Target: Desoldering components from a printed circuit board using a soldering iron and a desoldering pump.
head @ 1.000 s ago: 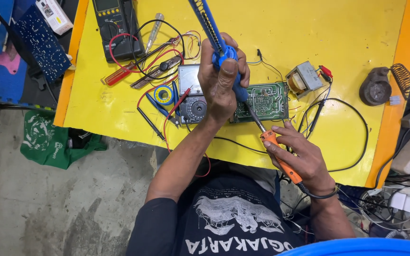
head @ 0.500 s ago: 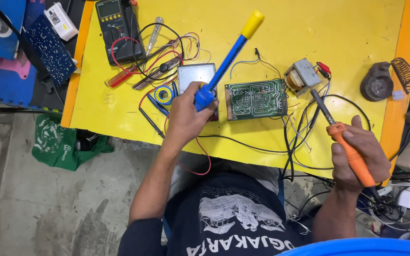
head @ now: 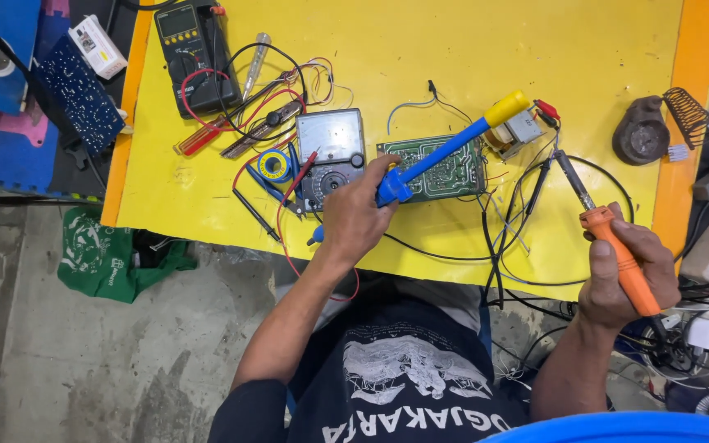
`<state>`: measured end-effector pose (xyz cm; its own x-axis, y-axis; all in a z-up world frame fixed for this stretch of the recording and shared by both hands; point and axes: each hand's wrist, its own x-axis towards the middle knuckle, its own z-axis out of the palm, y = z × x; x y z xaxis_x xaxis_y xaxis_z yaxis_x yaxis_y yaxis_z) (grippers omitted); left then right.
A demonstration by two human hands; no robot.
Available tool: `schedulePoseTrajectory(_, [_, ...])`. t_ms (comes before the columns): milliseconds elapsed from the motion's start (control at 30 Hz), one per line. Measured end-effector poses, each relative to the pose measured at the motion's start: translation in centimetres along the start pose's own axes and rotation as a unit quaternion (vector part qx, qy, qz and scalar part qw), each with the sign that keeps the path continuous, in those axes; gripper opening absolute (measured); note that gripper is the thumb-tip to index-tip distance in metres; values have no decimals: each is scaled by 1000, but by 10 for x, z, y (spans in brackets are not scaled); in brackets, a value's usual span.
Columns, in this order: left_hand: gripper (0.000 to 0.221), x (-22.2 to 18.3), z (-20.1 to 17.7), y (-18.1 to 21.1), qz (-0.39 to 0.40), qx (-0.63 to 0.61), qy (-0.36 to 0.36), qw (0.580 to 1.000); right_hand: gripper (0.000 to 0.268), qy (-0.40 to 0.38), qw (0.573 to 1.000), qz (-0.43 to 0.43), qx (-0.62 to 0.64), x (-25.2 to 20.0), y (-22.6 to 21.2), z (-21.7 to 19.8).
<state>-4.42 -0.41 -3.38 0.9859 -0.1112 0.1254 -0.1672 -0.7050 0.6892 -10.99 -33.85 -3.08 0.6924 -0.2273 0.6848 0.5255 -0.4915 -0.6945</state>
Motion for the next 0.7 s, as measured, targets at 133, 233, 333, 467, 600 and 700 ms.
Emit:
schedulePoseTrajectory(133, [55,2,10,-1,63,12,68,996,32,34,999,4,-35,3,9,-9])
schedulePoseTrajectory(233, [52,0,14,-2,118,44,107,986,24,96,995,8,3,23,13,-16])
schedulePoseTrajectory(333, [42,-2,11,4,170,46,142,974,27,175,982,12,-74,35,29,-36])
schedulePoseTrajectory(467, [32,-5,14,7,198,64,158,965,28,190,975,0,-117,43,57,-57])
schedulePoseTrajectory(600, [23,-5,16,7,204,80,166,962,18,161,982,14,-103,51,78,-54])
schedulePoseTrajectory(700, [35,-7,19,-8,159,53,149,975,20,169,979,35,-109,65,69,-41])
